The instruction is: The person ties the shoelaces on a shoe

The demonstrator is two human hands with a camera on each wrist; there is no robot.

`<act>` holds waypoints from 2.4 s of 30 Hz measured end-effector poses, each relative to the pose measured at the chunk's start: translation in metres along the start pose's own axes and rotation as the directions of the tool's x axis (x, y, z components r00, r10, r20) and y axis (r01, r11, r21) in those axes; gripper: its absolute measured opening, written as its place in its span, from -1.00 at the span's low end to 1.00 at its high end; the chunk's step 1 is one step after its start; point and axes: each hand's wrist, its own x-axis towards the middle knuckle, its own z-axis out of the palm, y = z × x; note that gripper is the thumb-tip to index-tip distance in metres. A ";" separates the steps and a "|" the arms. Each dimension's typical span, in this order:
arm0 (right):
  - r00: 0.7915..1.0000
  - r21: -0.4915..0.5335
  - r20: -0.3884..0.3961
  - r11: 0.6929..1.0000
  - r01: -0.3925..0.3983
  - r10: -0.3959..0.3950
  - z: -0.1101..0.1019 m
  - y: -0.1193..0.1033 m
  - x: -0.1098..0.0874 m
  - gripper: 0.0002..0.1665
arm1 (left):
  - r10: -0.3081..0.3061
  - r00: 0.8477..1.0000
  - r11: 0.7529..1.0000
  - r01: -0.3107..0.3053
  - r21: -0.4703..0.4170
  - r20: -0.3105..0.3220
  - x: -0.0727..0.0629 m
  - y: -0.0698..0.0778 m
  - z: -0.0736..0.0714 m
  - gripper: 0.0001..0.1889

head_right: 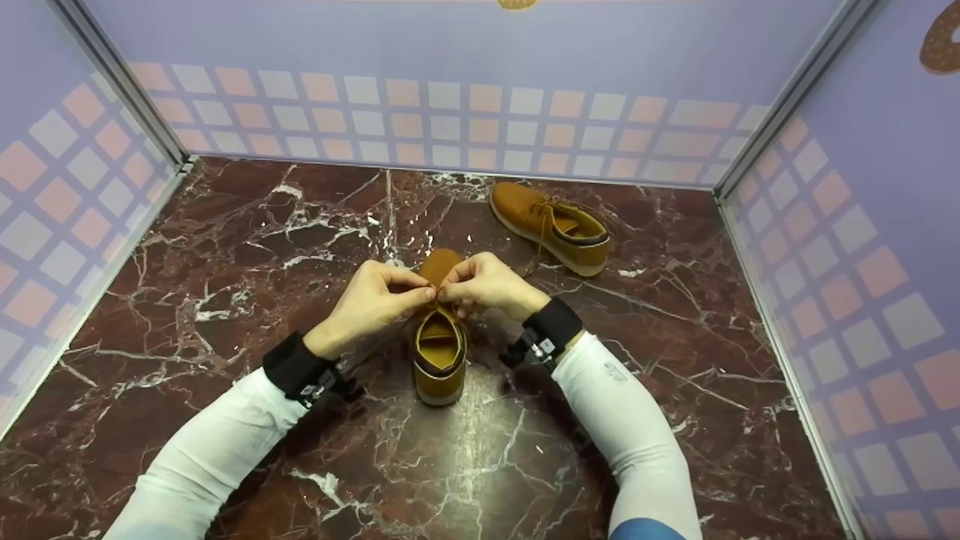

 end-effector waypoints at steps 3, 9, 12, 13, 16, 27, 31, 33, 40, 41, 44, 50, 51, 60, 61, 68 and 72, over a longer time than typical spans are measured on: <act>0.999 0.094 0.022 0.995 -0.046 0.044 -0.002 0.001 -0.002 -0.85 | -0.003 1.000 1.000 0.003 0.000 0.003 0.000 0.000 0.000 -0.85; 0.999 0.143 0.034 0.989 -0.044 0.039 0.000 0.000 -0.003 -0.88 | 0.037 0.999 0.999 -0.037 0.034 -0.011 0.000 -0.001 -0.001 -0.86; 0.999 0.159 0.014 0.987 -0.030 0.028 0.002 0.000 -0.003 -0.88 | 0.049 0.999 0.998 -0.049 0.043 -0.017 0.000 0.000 -0.001 -0.86; 1.000 0.164 0.004 0.986 -0.024 0.024 0.002 -0.001 -0.003 -0.88 | 0.049 0.999 0.998 -0.048 0.044 -0.018 0.000 0.000 -0.001 -0.86; 1.000 0.185 -0.023 0.983 -0.007 0.011 0.004 -0.003 -0.004 -0.93 | 0.043 0.999 0.998 -0.042 0.045 -0.017 0.001 0.000 -0.001 -0.85; 0.981 0.191 -0.188 0.978 0.087 -0.051 0.008 0.000 -0.008 -0.90 | 0.005 1.000 1.000 -0.005 0.017 -0.017 0.002 -0.002 -0.001 -0.82; 0.978 0.195 -0.203 0.977 0.088 -0.048 0.005 0.000 -0.012 -0.91 | 0.011 1.000 1.000 -0.011 0.018 -0.028 0.003 -0.002 -0.001 -0.82; 0.978 0.191 -0.201 0.977 0.091 -0.052 0.003 0.000 -0.014 -0.82 | 0.010 1.000 1.000 -0.010 0.015 -0.029 0.004 -0.002 -0.001 -0.82; 0.968 0.156 -0.222 0.976 0.152 -0.116 -0.001 0.001 -0.016 -0.60 | -0.016 0.999 1.000 0.016 0.005 -0.034 0.005 -0.005 -0.001 -0.83; 0.966 0.153 -0.228 0.976 0.158 -0.121 -0.001 0.001 -0.016 -0.60 | -0.018 0.999 1.000 0.018 0.002 -0.035 0.004 -0.005 -0.001 -0.84; 0.960 0.144 -0.249 0.976 0.164 -0.125 -0.002 0.000 -0.017 -0.60 | -0.015 0.999 1.000 0.015 -0.006 -0.034 0.004 -0.005 -0.002 -0.85; 0.951 0.100 -0.279 0.981 0.166 -0.132 -0.007 0.005 -0.020 -0.64 | -0.014 0.999 1.000 0.013 -0.024 -0.035 0.002 -0.007 -0.004 -0.83; 0.949 0.095 -0.286 0.981 0.169 -0.136 -0.008 0.007 -0.020 -0.66 | -0.019 0.999 0.999 0.018 -0.028 -0.038 0.001 -0.008 -0.005 -0.83; 0.947 -0.008 -0.297 0.992 0.129 -0.125 -0.022 0.031 -0.024 -0.75 | -0.088 0.994 0.996 0.086 -0.028 -0.070 -0.006 -0.022 -0.009 -0.84; 0.949 -0.027 -0.291 0.992 0.120 -0.122 -0.023 0.033 -0.025 -0.75 | -0.090 0.993 0.995 0.088 -0.036 -0.071 -0.007 -0.023 -0.009 -0.84; 0.961 -0.132 -0.267 0.990 0.043 -0.078 -0.027 0.043 -0.028 -0.80 | -0.147 0.988 0.985 0.141 -0.099 -0.051 -0.013 -0.030 -0.009 -0.84; 0.961 -0.187 -0.267 0.982 0.027 -0.077 -0.027 0.047 -0.028 -0.80 | -0.171 0.984 0.980 0.165 -0.113 -0.053 -0.015 -0.034 -0.008 -0.84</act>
